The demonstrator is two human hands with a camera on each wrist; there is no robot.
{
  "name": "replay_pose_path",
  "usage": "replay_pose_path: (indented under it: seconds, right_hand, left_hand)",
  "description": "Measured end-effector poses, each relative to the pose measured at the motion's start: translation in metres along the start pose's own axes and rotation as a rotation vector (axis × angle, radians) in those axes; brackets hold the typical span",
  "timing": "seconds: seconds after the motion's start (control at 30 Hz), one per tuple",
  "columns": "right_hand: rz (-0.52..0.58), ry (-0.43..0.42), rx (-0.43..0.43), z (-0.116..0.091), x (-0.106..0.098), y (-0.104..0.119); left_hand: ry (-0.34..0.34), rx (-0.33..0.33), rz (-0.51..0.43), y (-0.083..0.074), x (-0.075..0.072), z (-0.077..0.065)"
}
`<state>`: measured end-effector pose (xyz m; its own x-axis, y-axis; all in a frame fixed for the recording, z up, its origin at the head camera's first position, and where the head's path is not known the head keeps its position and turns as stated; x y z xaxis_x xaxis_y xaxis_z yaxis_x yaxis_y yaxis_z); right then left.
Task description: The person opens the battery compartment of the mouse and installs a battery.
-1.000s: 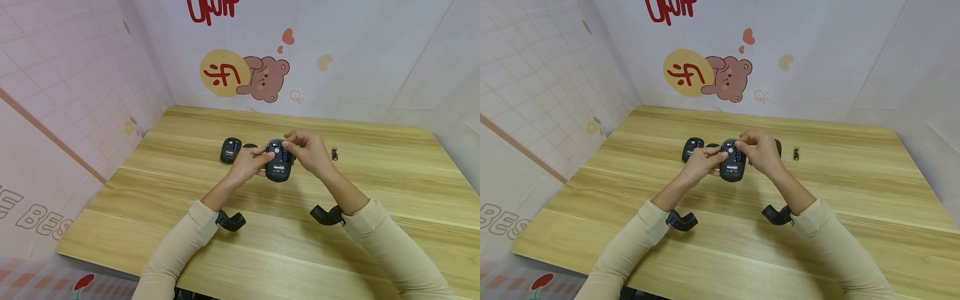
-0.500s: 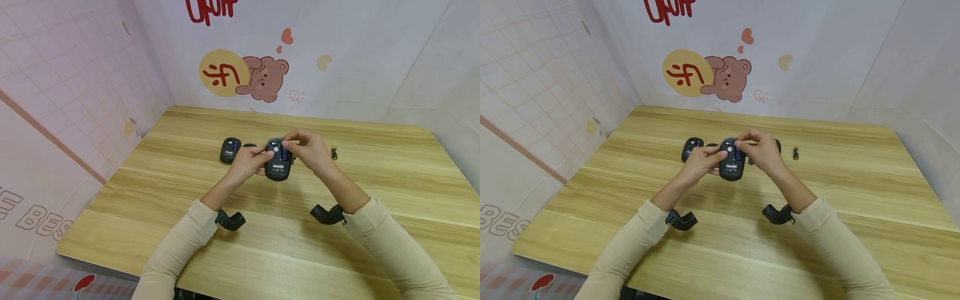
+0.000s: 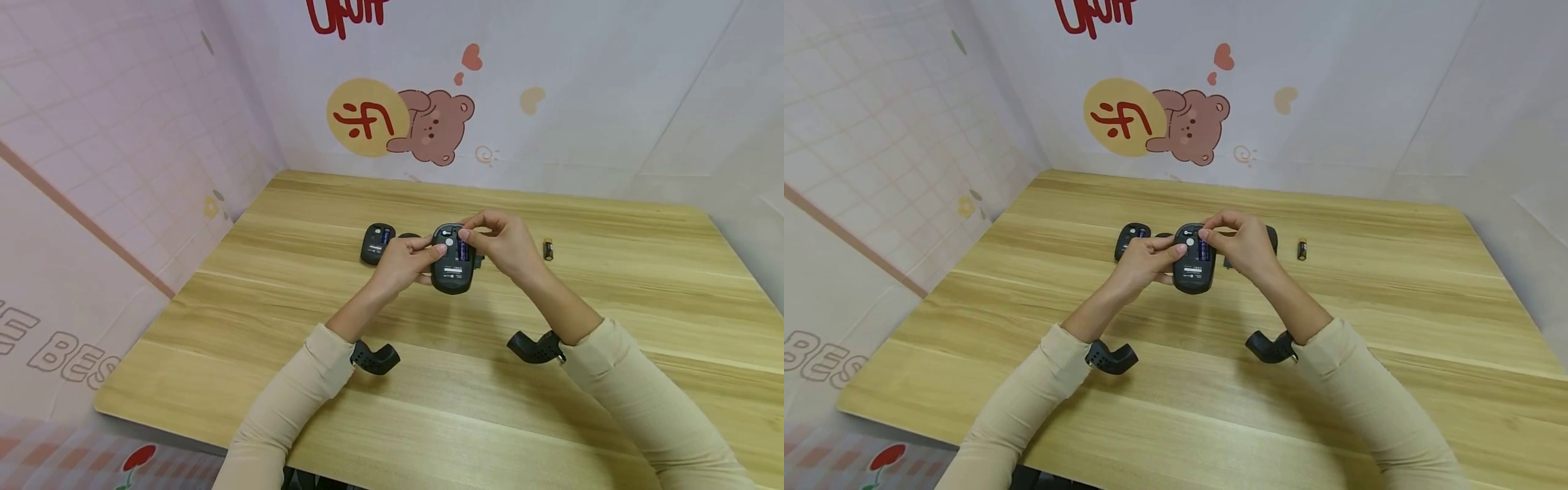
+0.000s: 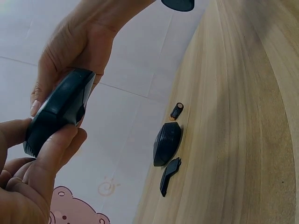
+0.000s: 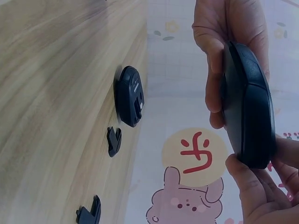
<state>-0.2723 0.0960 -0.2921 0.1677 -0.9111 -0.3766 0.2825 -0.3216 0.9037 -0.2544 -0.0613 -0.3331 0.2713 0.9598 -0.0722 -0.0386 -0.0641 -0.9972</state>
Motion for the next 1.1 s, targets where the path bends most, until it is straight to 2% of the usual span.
replay_pose_path:
  seconds: [0.47,1.1]
  right_hand:
    - [-0.043,-0.03,-0.021,-0.0001,0.0004,-0.0014]
    - [-0.044,-0.051,-0.03,-0.0011,0.0009,-0.0034]
  left_hand:
    - [0.006,-0.001,-0.011,0.0023,0.0013,-0.0004]
    - [0.005,0.008,0.001,0.0025,0.0029,-0.0001]
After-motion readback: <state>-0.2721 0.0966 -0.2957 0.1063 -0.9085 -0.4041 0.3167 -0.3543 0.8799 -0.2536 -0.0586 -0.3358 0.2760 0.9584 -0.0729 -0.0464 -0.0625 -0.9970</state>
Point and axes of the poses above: each hand's wrist, its own z-axis towards the middle knuckle, its own x-axis out of the palm, y = z × x, the point moved 6 cm from there along z, towards the middle knuckle, and after that the axes turned 2 degrees about x, right-handed, at the moved point
